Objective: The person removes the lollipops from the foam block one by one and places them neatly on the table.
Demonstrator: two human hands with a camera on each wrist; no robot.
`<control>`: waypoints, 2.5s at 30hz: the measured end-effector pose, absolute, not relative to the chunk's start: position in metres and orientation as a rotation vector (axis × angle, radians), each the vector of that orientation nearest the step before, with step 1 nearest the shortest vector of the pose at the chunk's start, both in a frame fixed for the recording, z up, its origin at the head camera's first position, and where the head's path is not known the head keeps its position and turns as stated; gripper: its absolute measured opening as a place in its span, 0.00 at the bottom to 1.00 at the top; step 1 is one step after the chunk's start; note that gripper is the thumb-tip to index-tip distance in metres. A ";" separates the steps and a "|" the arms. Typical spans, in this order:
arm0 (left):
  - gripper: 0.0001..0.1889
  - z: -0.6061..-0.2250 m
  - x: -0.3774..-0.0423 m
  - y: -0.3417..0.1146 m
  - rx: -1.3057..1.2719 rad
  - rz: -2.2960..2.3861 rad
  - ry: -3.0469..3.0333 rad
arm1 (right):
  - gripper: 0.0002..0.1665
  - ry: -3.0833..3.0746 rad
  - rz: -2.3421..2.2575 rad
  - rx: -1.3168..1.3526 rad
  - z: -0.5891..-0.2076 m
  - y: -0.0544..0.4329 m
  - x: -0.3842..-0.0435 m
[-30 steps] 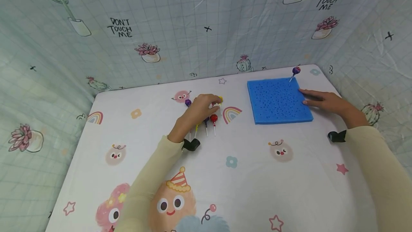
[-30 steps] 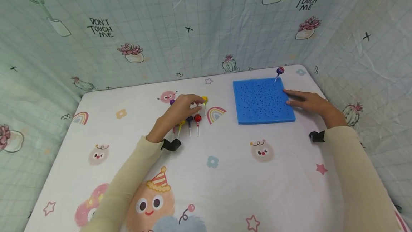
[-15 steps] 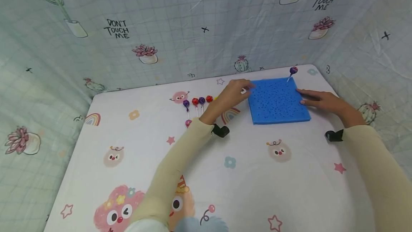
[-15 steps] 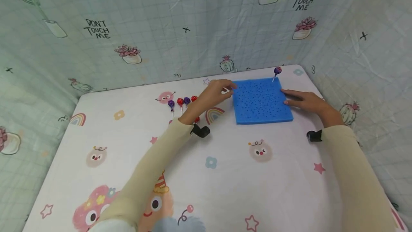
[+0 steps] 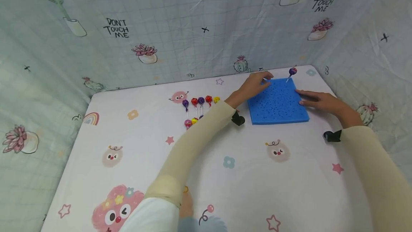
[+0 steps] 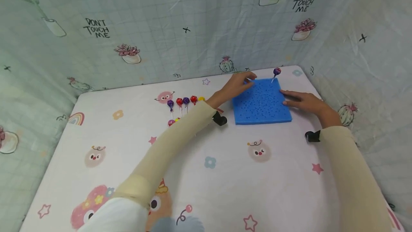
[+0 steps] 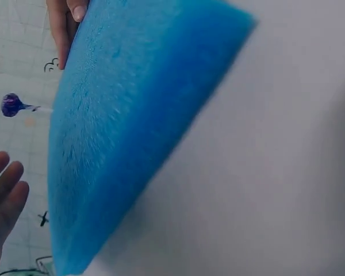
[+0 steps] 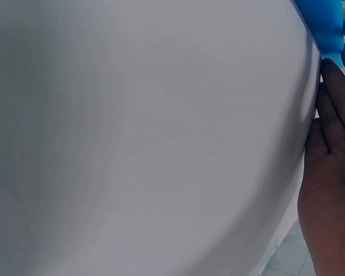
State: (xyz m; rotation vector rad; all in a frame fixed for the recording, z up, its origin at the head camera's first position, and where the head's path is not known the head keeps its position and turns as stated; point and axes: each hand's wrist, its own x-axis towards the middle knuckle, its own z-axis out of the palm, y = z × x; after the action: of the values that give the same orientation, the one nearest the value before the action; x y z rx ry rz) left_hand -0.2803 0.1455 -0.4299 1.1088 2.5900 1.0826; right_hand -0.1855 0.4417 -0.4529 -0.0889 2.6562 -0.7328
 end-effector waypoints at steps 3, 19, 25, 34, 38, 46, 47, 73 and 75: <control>0.20 -0.432 -0.288 0.160 1.051 1.137 2.592 | 0.48 2.650 -0.736 -0.085 -0.451 0.439 -0.187; 0.26 -0.432 -0.299 0.229 1.005 1.330 2.434 | 0.46 2.680 -0.756 -0.112 -0.457 0.445 -0.189; 0.23 -0.432 -0.292 0.240 0.963 1.314 2.494 | 0.46 2.669 -0.782 -0.123 -0.458 0.446 -0.189; 0.23 -0.443 -0.287 0.245 0.883 1.403 2.545 | 0.46 2.679 -0.790 -0.130 -0.464 0.449 -0.192; 0.20 -0.446 -0.285 0.249 0.845 1.489 2.561 | 0.45 2.684 -0.791 -0.130 -0.461 0.448 -0.191; 0.15 -0.447 -0.283 0.248 0.947 1.606 2.622 | 0.46 2.689 -0.785 -0.119 -0.461 0.449 -0.191; 0.15 -0.447 -0.282 0.249 0.955 1.619 2.616 | 0.46 2.688 -0.788 -0.121 -0.461 0.449 -0.191; 0.17 -0.438 -0.289 0.230 1.084 1.750 2.574 | 0.44 2.687 -0.772 -0.159 -0.453 0.444 -0.196; 0.17 -0.436 -0.289 0.226 1.076 1.752 2.574 | 0.45 2.686 -0.771 -0.156 -0.453 0.443 -0.196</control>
State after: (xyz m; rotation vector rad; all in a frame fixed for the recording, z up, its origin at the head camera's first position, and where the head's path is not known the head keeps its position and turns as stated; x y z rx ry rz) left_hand -0.2892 0.2258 -0.4358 1.0758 2.5741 1.7520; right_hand -0.1961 0.4434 -0.4535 -0.1555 2.6856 -0.7708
